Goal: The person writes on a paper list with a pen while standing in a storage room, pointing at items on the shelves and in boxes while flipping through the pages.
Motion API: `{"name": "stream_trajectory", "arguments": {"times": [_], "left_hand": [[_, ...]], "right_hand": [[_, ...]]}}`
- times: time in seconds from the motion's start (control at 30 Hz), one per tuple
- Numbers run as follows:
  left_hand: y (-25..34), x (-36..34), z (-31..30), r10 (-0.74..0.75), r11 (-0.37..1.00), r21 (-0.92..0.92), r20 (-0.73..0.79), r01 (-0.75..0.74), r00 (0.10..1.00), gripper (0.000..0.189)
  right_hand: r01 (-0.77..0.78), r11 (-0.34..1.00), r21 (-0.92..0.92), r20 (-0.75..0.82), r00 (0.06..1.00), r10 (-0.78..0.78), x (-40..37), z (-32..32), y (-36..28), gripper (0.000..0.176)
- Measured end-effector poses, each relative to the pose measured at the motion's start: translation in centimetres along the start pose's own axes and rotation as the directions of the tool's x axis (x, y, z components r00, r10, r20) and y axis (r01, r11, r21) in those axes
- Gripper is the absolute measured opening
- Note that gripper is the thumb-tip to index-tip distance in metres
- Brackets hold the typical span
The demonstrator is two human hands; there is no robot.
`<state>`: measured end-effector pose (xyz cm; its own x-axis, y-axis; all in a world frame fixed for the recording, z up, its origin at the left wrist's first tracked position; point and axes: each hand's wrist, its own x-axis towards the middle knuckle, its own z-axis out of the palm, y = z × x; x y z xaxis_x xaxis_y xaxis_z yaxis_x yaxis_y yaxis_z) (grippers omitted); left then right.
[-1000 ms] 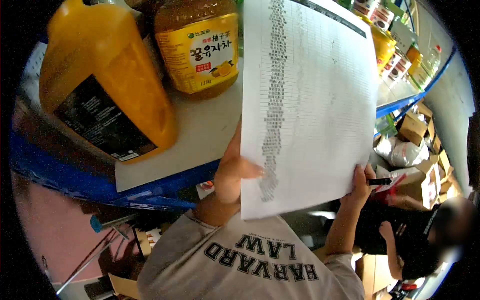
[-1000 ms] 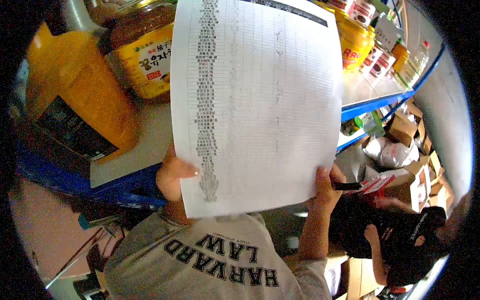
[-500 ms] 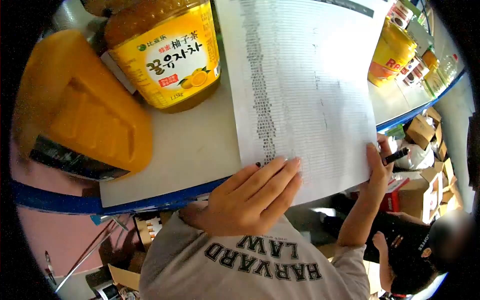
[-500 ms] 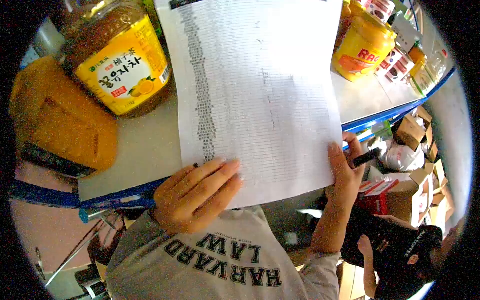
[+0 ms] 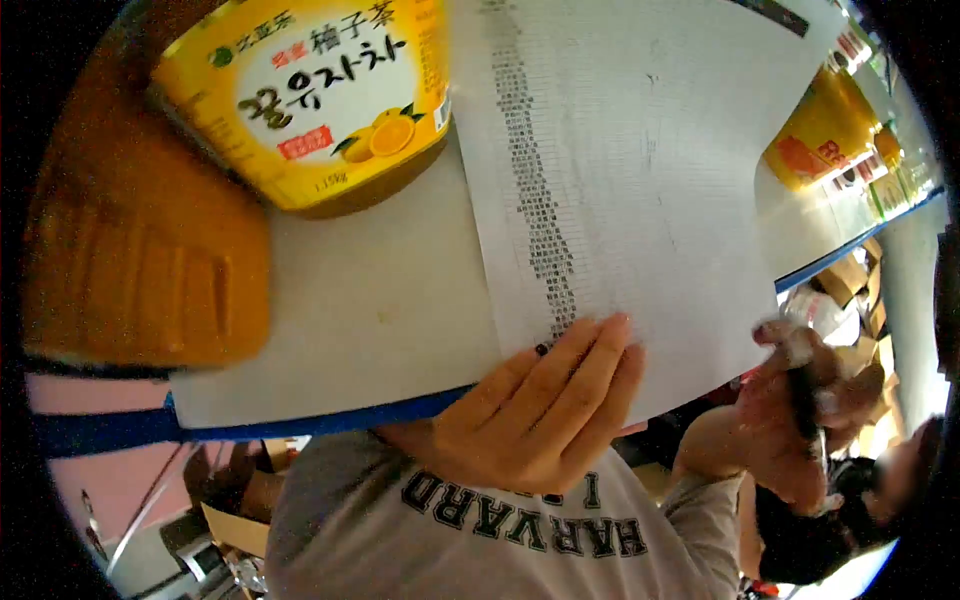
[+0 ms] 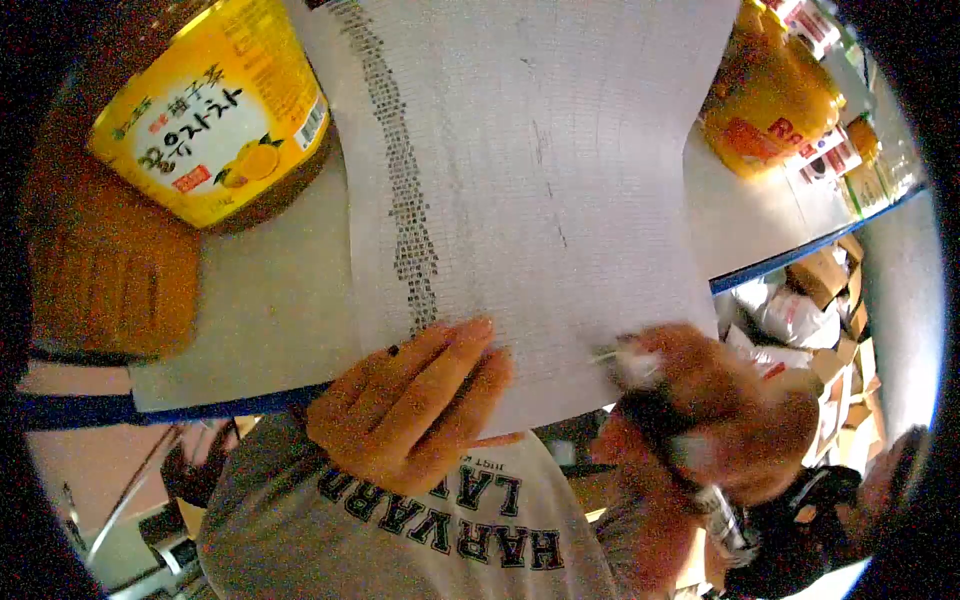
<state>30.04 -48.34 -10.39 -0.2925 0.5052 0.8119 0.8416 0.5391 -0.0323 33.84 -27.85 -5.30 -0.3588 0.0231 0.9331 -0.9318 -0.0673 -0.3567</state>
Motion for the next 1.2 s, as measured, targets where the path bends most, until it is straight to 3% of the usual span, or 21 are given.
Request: {"name": "stream_trajectory", "arguments": {"times": [0.03,0.1,0.17,0.23,0.33,0.37,0.43,0.47,0.57,0.6,0.67,0.7,0.8,0.83,1.03,1.13,1.2], "left_hand": [[-0.1,-0.1,-0.3,-0.010,1.000,0.017,0.009,0.009,1.000,0.026],[-0.5,-0.2,-0.9,0.005,1.000,0.005,0.023,-0.005,1.000,0.023],[-0.6,-0.5,-1.3,0.013,1.000,0.003,0.007,-0.013,1.000,0.019],[-1.1,-0.7,-1.2,0.031,0.999,0.027,-0.053,-0.029,0.998,0.020],[-1.6,-0.3,-2.2,0.074,0.997,0.007,0.047,-0.075,0.996,0.021],[-1.6,-0.6,-2.2,0.048,0.999,-0.012,0.012,-0.048,0.999,0.021],[-2.5,-1.1,-3.9,0.084,0.996,-0.017,0.056,-0.083,0.995,0.022],[-0.1,2.5,1.0,0.104,0.994,-0.030,0.081,-0.102,0.991,0.022],[0.1,2.8,0.7,0.046,0.992,-0.123,0.131,-0.030,0.990,0.017],[0.1,2.8,0.7,0.049,0.992,-0.125,0.119,-0.034,0.992,0.017],[0.1,2.8,0.8,0.057,0.991,-0.126,0.100,-0.045,0.993,0.017],[0.0,2.8,0.8,0.056,0.991,-0.128,0.089,-0.045,0.994,0.017],[0.1,2.8,0.7,0.054,0.990,-0.137,0.075,-0.043,0.996,0.016],[0.1,2.8,0.7,0.057,0.990,-0.132,0.076,-0.047,0.995,0.016],[0.2,2.8,0.7,0.051,0.993,-0.114,0.069,-0.043,0.996,0.017],[0.3,2.9,0.8,0.041,0.991,-0.129,0.068,-0.031,0.997,0.017],[0.3,3.0,0.7,0.040,0.991,-0.130,0.074,-0.030,0.996,0.017]], "right_hand": [[-0.018,0.999,-0.028,0.120,0.993,0.021,0.5,0.8,1.5,0.033],[-0.231,0.940,-0.251,0.006,0.971,0.240,0.8,4.6,2.6,0.034],[-0.643,0.703,-0.304,-0.204,0.765,0.611,2.5,7.4,2.0,0.032],[-0.848,0.508,-0.153,-0.140,0.527,0.838,3.3,8.1,2.8,0.033],[-0.817,0.499,-0.290,-0.113,0.547,0.829,3.2,8.0,4.0,0.035],[-0.771,0.468,-0.432,-0.084,0.551,0.831,3.9,8.0,4.0,0.035],[-0.830,0.329,-0.451,-0.123,0.423,0.898,4.6,10.2,3.8,0.033],[-0.854,0.243,-0.460,-0.154,0.346,0.926,5.2,3.8,4.6,0.034],[-0.822,0.312,-0.477,-0.105,0.405,0.908,5.1,4.5,5.4,0.039],[-0.851,0.340,-0.399,-0.110,0.413,0.904,4.9,4.9,5.7,0.040],[-0.712,0.436,-0.550,0.010,0.516,0.856,4.7,4.5,6.3,0.042],[-0.660,0.407,-0.632,-0.034,0.548,0.836,5.1,5.0,6.1,0.044],[-0.665,0.299,-0.684,-0.111,0.501,0.858,5.7,5.4,6.3,0.044],[-0.724,0.291,-0.625,-0.136,0.469,0.873,5.9,5.6,6.1,0.045],[-0.637,0.337,-0.694,-0.106,0.553,0.826,5.3,5.9,6.6,0.044],[-0.601,0.344,-0.721,-0.049,0.541,0.840,5.7,6.2,6.7,0.045],[-0.632,0.402,-0.662,-0.040,0.565,0.824,5.3,6.4,7.1,0.041]]}}
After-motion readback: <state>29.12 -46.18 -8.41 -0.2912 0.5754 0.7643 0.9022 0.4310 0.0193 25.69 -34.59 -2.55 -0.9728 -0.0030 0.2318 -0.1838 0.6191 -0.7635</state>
